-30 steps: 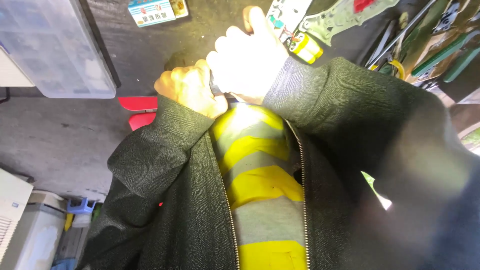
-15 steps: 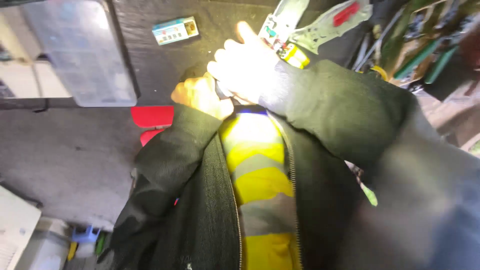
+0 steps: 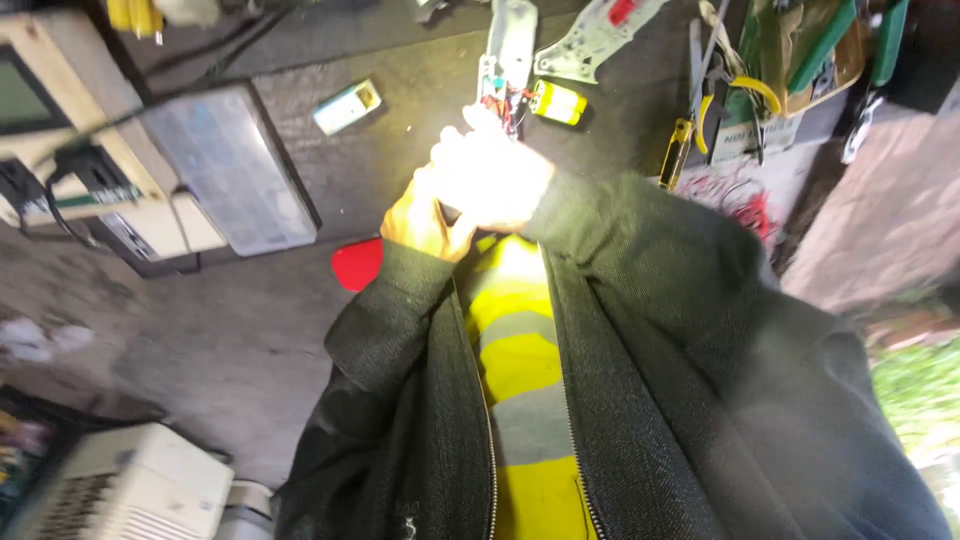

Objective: Assembling the internal components and casing of a handheld electronic device using a screwdriver and pliers.

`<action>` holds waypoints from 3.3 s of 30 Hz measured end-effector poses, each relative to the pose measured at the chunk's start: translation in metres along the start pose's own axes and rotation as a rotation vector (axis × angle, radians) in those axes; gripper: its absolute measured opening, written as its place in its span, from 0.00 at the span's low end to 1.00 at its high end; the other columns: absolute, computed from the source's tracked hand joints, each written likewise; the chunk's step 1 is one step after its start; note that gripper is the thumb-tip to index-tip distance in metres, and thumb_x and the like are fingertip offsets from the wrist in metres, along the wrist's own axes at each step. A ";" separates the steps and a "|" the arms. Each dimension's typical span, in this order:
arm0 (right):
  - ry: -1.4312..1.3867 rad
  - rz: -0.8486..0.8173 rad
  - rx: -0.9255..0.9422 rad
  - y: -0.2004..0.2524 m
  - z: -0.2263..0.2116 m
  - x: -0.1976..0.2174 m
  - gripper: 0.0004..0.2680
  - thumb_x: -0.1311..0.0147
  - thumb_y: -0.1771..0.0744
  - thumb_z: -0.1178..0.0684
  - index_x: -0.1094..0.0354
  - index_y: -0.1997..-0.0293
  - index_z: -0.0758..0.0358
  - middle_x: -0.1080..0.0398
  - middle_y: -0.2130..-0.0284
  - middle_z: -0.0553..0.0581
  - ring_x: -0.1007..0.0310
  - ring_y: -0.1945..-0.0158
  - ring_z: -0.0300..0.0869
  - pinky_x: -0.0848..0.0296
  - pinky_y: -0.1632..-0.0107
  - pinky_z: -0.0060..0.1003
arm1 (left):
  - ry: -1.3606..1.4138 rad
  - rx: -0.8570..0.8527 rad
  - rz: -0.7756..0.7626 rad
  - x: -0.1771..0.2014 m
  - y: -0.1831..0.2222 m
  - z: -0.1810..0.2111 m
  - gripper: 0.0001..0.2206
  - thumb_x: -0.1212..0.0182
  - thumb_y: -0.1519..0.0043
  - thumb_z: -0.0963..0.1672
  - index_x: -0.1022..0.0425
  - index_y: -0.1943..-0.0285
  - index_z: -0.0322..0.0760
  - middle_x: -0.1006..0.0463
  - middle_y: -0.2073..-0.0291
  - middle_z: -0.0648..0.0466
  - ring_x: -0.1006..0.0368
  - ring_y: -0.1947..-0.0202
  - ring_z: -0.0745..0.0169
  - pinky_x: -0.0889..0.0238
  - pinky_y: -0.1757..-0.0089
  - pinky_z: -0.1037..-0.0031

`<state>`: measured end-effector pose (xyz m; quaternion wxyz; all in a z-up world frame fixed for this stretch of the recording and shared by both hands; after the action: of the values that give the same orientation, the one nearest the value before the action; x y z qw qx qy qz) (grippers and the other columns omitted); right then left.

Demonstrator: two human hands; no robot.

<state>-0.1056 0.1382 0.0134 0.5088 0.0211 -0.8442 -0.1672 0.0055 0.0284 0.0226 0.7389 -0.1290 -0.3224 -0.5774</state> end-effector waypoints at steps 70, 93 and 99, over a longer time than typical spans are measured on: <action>-2.928 0.854 -0.431 0.096 -0.020 -0.070 0.14 0.49 0.35 0.40 0.29 0.63 0.63 0.25 0.79 0.69 0.32 0.91 0.46 0.43 0.93 0.27 | 0.348 0.320 -0.341 -0.040 -0.086 0.065 0.29 0.24 0.41 0.48 0.34 0.37 0.33 0.18 0.60 0.40 0.18 0.76 0.57 0.22 0.78 0.77; -2.054 0.956 -0.727 0.146 -0.036 -0.082 0.23 0.30 0.42 0.58 0.33 0.44 0.73 0.26 0.75 0.63 0.31 0.86 0.40 0.32 0.86 0.30 | 1.941 0.261 -0.847 -0.138 -0.031 -0.026 0.27 0.40 0.41 0.36 0.45 0.32 0.26 0.31 0.42 0.25 0.32 0.37 0.25 0.34 0.43 0.37; -0.565 1.092 -1.136 0.133 -0.035 -0.044 0.22 0.26 0.42 0.33 0.25 0.53 0.53 0.26 0.71 0.46 0.25 0.74 0.39 0.23 0.66 0.30 | 1.938 0.363 -0.796 -0.135 -0.028 -0.009 0.23 0.42 0.37 0.40 0.44 0.33 0.32 0.31 0.45 0.32 0.32 0.37 0.33 0.36 0.40 0.41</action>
<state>-0.0364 0.2636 0.0312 0.2208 -0.6933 -0.6187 -0.2964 -0.0344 0.1185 -0.0738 0.4462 0.6129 0.3036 -0.5772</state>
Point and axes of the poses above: each hand's wrist, its own y-axis away from the middle knuckle, its own x-axis out of the back of the hand, z = x × y, the point moved 1 cm from there along -y, towards the middle knuckle
